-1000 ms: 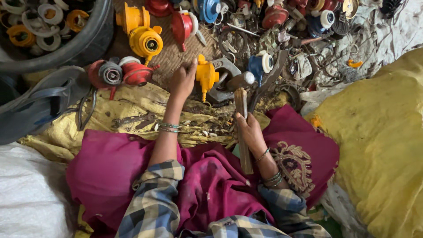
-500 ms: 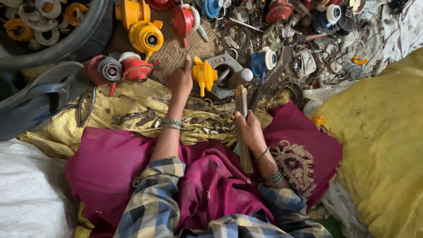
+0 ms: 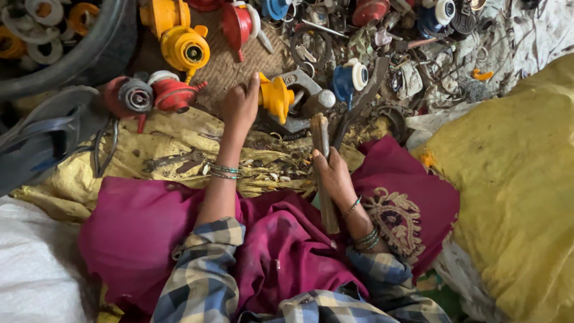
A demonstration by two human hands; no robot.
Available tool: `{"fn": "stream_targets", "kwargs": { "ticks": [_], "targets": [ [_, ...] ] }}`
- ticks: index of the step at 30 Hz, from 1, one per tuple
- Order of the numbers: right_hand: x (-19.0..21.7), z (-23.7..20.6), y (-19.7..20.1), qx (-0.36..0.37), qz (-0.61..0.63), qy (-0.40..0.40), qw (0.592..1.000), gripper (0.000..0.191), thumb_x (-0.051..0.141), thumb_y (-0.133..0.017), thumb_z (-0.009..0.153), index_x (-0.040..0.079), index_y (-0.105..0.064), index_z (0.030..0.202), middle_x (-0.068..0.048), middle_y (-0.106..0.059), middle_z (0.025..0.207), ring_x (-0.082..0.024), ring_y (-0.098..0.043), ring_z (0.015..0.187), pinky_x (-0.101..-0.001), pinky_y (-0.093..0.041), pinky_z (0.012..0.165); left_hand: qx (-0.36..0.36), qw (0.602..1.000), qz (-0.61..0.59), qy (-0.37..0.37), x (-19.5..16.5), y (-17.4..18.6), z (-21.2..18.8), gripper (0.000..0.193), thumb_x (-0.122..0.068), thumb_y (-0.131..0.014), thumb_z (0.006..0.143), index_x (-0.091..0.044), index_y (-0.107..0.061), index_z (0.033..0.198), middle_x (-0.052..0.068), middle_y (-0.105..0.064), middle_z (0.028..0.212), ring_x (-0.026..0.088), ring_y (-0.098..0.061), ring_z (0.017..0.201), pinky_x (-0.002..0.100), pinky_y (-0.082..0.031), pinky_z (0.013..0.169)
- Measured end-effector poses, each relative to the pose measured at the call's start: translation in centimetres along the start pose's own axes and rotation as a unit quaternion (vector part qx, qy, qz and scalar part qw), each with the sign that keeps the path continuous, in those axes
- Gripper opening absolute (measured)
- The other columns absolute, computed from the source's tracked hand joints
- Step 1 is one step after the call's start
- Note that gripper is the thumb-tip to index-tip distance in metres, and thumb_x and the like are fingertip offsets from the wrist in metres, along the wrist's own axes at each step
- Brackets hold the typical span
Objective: The person sits on the floor and uses a hammer to repeatedly strike a yellow plastic component held against a metal fixture. The person adjusts the component's position between strikes to target different areas.
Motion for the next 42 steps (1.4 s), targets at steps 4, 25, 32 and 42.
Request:
{"fn": "stream_targets", "kwargs": {
  "ticks": [4, 25, 32, 42],
  "targets": [
    [-0.6, 0.0, -0.2, 0.01, 0.004, -0.051, 0.999, 0.041, 0.039, -0.059, 0.102, -0.002, -0.059, 0.105, -0.015, -0.066, 0.082, -0.023, -0.065, 0.074, -0.0403, -0.053, 0.068, -0.086, 0.995, 0.047, -0.014, 0.0, 0.1, -0.4, 0.072, -0.06, -0.04, 0.104, -0.001, -0.076, 0.083, 0.025, -0.071, 0.079, 0.045, -0.07, 0.074, 0.056, -0.053, 0.067],
    [-0.2, 0.0, -0.2, 0.031, 0.04, -0.069, 0.996, 0.039, 0.039, -0.059, 0.101, 0.0, -0.056, 0.101, -0.009, -0.063, 0.076, -0.016, -0.062, 0.062, -0.0359, -0.052, 0.054, -0.046, 0.998, 0.032, -0.038, -0.5, 0.8, 0.1, 0.072, -0.066, -0.038, 0.099, -0.007, -0.079, 0.091, 0.023, -0.073, 0.082, 0.047, -0.069, 0.077, 0.057, -0.052, 0.068],
    [-0.8, 0.0, -0.5, 0.031, 0.034, -0.091, 0.995, 0.038, 0.038, -0.06, 0.1, 0.0, -0.056, 0.101, -0.009, -0.064, 0.075, -0.017, -0.064, 0.061, -0.0362, -0.053, 0.055, -0.003, 0.99, -0.097, 0.101, 3.0, -0.7, 0.8, 0.081, -0.068, -0.031, 0.105, -0.004, -0.068, 0.071, 0.017, -0.064, 0.063, 0.031, -0.062, 0.057, 0.053, -0.045, 0.059],
    [-1.7, 0.2, -0.8, 0.008, -0.011, -0.02, 1.0, 0.04, 0.04, -0.061, 0.102, 0.0, -0.057, 0.101, -0.013, -0.067, 0.079, -0.021, -0.065, 0.068, -0.0377, -0.052, 0.063, -0.092, 0.974, -0.206, -0.004, -0.2, 2.1, 2.0, 0.066, -0.057, -0.042, 0.111, -0.006, -0.066, 0.076, 0.011, -0.066, 0.067, 0.025, -0.061, 0.059, 0.047, -0.048, 0.056]
  ]
}}
Point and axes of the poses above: each hand's wrist, its own z-axis towards the middle knuckle, its own y-axis out of the back of the hand, x = y × z, the point moved 6 cm from there along z, towards the middle knuckle
